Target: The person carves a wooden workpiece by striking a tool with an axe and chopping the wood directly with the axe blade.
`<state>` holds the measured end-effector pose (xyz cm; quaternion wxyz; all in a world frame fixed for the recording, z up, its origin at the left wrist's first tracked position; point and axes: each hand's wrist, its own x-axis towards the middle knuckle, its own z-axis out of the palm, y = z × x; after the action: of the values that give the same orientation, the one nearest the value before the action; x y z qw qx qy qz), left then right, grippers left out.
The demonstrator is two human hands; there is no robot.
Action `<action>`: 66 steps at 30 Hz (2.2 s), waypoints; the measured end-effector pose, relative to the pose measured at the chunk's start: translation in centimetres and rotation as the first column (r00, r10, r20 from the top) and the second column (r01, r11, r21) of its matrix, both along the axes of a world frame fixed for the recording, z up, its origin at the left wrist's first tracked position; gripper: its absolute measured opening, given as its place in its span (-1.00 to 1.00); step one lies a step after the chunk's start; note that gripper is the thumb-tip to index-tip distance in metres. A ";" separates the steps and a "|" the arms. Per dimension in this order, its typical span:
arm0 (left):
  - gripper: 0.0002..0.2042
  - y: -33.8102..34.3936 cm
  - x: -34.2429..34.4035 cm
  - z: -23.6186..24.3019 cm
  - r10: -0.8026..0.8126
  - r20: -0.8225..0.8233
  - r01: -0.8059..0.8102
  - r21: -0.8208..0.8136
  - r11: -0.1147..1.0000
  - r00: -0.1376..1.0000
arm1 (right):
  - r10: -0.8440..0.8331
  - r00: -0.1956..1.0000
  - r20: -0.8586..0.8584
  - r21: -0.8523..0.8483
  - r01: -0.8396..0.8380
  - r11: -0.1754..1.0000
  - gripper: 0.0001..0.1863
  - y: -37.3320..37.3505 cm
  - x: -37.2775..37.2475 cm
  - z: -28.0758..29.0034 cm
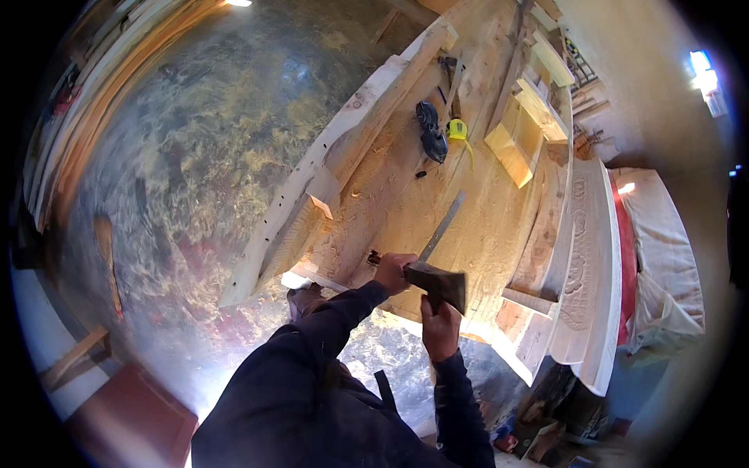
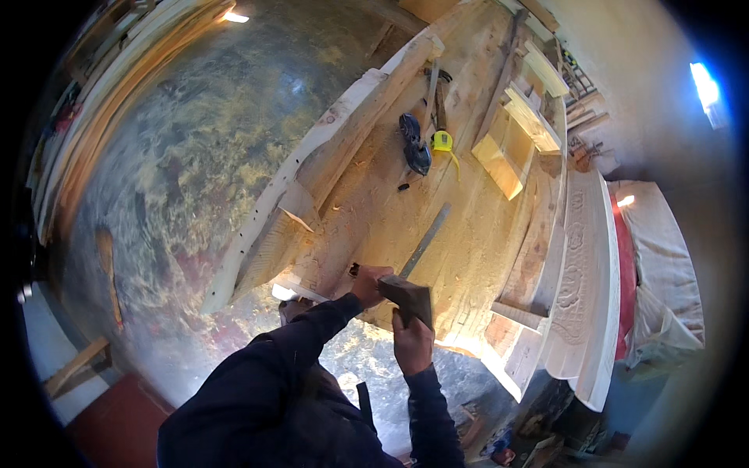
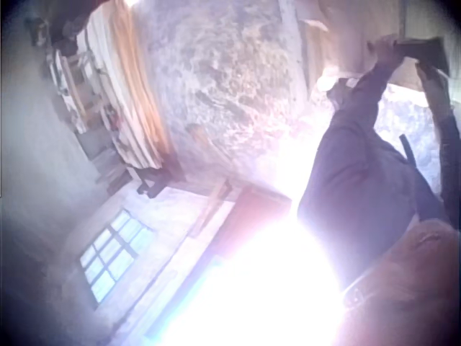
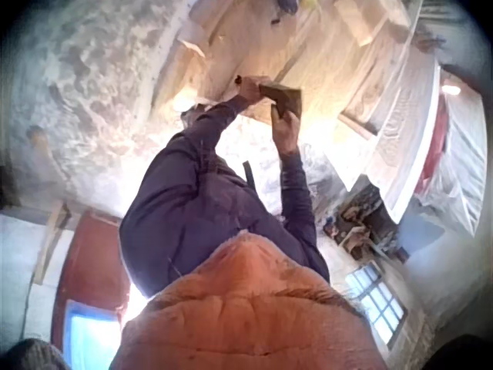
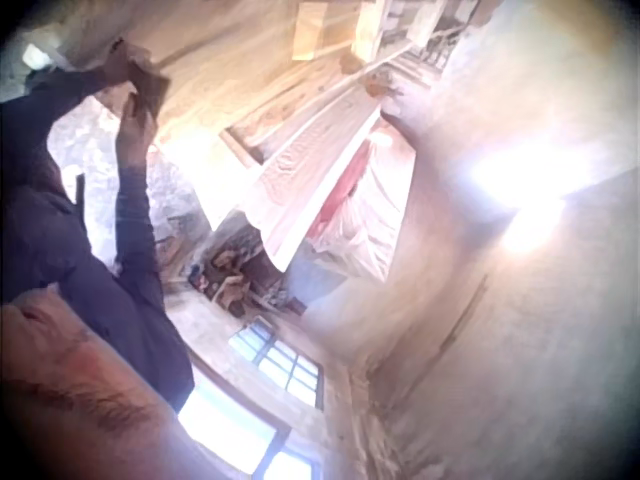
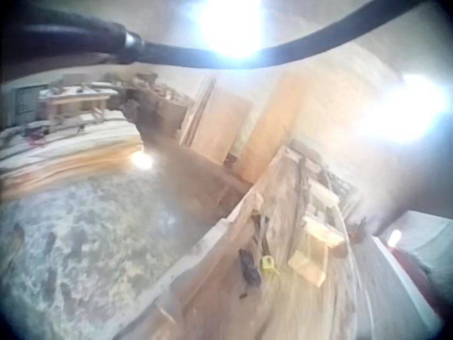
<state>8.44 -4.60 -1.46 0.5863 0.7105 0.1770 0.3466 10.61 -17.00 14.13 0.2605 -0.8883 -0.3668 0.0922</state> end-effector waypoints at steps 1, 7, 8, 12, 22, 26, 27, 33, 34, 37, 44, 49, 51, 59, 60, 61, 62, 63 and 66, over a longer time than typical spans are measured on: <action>-0.60 0.5 0.5 0.1 -0.012 0.045 0.011 0.034 0.999 0.999 | -0.093 0.991 -0.097 0.018 0.095 0.995 -0.68 -0.5 0.3 0.2; -0.69 3.5 3.1 0.8 -0.015 -0.089 -0.003 -0.200 0.980 0.996 | -0.401 0.629 -0.665 0.037 0.565 0.824 -0.74 -5.5 -3.3 0.7; -0.71 3.6 3.4 0.4 0.026 -0.078 -0.046 -0.268 0.962 0.997 | -0.439 0.613 -0.658 -0.027 0.563 0.826 -0.74 -7.2 -3.7 -0.6; -0.83 -2.8 -3.9 -2.2 -0.291 0.097 0.245 0.334 0.910 0.952 | -0.597 0.494 -0.632 -0.237 0.610 0.756 -0.70 -14.8 -7.2 -6.0; -0.79 6.6 1.2 6.3 0.261 0.360 -0.425 0.519 0.742 0.896 | -0.810 0.311 -0.497 -0.611 0.538 0.581 -0.59 -25.3 -16.9 -12.4; -0.67 9.8 2.4 8.5 0.318 -0.002 -0.243 -0.648 0.722 0.948 | -0.756 0.423 -0.500 -0.654 0.388 0.649 -0.59 -25.3 -17.6 -13.3; -0.66 10.3 2.4 7.5 0.267 0.044 -0.160 -0.704 0.692 0.963 | -0.665 0.541 -0.515 -0.610 0.314 0.727 -0.65 -25.3 -17.7 -13.9; -0.68 8.3 3.0 4.5 0.254 -0.046 -0.197 -0.770 0.607 0.966 | -0.331 0.828 -0.453 -0.540 0.040 0.840 -0.83 -27.8 -18.9 -17.8; -0.68 8.2 3.0 4.0 0.232 -0.047 -0.181 -0.778 0.602 0.972 | -0.346 0.825 -0.447 -0.558 0.045 0.828 -0.82 -27.8 -18.9 -18.1; -0.68 8.1 3.3 2.7 0.176 -0.040 -0.138 -0.796 0.590 0.984 | -0.367 0.798 -0.478 -0.525 0.075 0.848 -0.83 -27.8 -18.6 -17.9; -0.67 7.8 3.6 2.3 0.178 -0.103 -0.191 -0.780 0.596 0.979 | -0.483 0.692 -0.536 -0.456 0.244 0.856 -0.49 -26.8 -17.6 -16.2; -0.72 8.5 2.8 0.8 0.114 0.000 -0.066 -0.816 0.575 0.993 | -0.480 0.707 -0.519 -0.508 0.196 0.839 -0.56 -27.3 -17.9 -16.9; -0.75 8.5 2.5 0.2 0.034 0.024 -0.003 -0.782 0.624 0.999 | -0.435 0.753 -0.494 -0.535 0.131 0.835 -0.64 -27.3 -18.1 -17.0; -0.61 8.4 1.4 1.3 0.093 -0.045 -0.096 -0.732 0.675 0.995 | -0.061 0.940 -0.336 -0.572 -0.152 0.806 -0.83 -28.5 -18.5 -18.9; -0.59 8.5 1.3 1.6 0.102 -0.043 -0.102 -0.728 0.678 0.994 | -0.075 0.936 -0.345 -0.572 -0.147 0.807 -0.82 -28.4 -18.5 -19.0; -0.59 8.5 1.3 1.5 0.119 -0.029 -0.102 -0.733 0.673 0.992 | -0.089 0.931 -0.354 -0.573 -0.140 0.808 -0.82 -28.4 -18.5 -19.2; -0.58 8.4 1.3 1.2 0.135 -0.014 -0.101 -0.738 0.668 0.991 | -0.073 0.938 -0.339 -0.582 -0.148 0.800 -0.81 -28.5 -18.4 -19.2; -0.57 8.4 1.4 1.1 0.151 0.000 -0.101 -0.742 0.663 0.989 | -0.057 0.944 -0.325 -0.590 -0.156 0.792 -0.80 -28.4 -18.4 -19.2; -0.57 8.4 1.8 0.9 0.194 0.023 -0.113 -0.746 0.657 0.981 | -0.205 0.888 -0.412 -0.570 -0.076 0.818 -0.82 -28.2 -18.2 -18.8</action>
<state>10.28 3.83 -0.52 0.8006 0.3754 0.3320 0.3285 -7.57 -45.22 -4.64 0.0636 -0.8903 -0.2195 0.3940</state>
